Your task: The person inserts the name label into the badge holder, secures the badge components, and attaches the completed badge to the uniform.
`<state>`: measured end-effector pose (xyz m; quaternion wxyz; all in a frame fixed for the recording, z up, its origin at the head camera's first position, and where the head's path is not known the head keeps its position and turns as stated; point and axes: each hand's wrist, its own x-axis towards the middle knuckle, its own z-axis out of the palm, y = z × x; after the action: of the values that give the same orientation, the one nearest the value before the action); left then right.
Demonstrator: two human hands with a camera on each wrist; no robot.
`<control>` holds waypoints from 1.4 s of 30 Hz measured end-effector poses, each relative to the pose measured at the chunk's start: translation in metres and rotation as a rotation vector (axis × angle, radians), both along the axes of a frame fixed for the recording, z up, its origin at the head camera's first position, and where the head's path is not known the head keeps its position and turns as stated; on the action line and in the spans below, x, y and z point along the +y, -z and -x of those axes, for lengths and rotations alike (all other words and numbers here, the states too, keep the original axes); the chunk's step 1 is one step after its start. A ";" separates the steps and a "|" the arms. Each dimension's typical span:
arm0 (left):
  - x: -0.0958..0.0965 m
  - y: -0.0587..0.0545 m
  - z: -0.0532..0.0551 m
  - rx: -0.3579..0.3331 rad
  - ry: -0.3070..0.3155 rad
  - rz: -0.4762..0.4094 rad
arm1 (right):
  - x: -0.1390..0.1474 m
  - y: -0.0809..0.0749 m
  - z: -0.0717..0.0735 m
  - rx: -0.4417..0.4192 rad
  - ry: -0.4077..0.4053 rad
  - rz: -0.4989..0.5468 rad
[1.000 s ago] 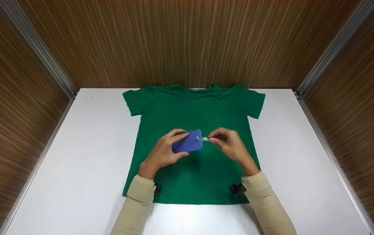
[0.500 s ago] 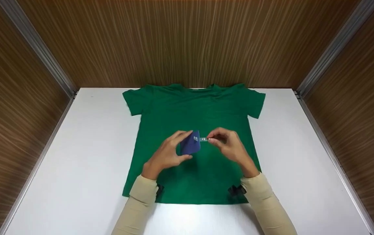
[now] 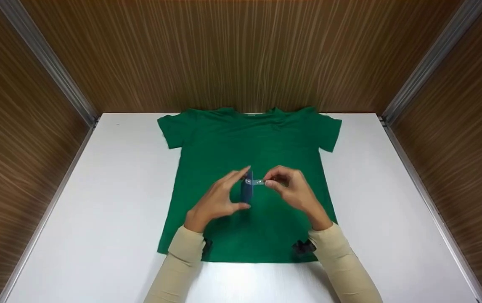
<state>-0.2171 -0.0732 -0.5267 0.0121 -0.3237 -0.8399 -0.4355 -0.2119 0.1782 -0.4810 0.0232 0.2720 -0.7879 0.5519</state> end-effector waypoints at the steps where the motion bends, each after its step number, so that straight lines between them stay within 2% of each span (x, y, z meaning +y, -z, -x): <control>1: 0.000 0.000 0.000 0.001 0.006 -0.001 | 0.000 0.000 0.000 0.004 -0.004 -0.002; 8: -0.004 -0.004 0.000 0.030 -0.009 -0.009 | 0.003 0.002 0.002 0.022 -0.015 -0.023; 15: -0.005 -0.009 0.001 0.193 -0.038 -0.071 | 0.002 0.001 0.001 0.003 -0.022 -0.039; 18: -0.004 -0.011 0.001 0.230 -0.030 -0.075 | 0.000 0.000 0.001 -0.004 -0.028 -0.053; 30: -0.003 -0.015 -0.001 0.234 -0.022 -0.053 | -0.004 0.002 -0.001 -0.016 -0.059 -0.075; 42: -0.001 -0.014 -0.002 0.219 0.011 -0.049 | -0.011 0.004 -0.004 0.053 -0.068 -0.100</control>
<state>-0.2147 -0.0743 -0.5128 0.1093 -0.3734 -0.8209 -0.4180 -0.2080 0.1672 -0.4855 0.0118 0.3142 -0.8038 0.5050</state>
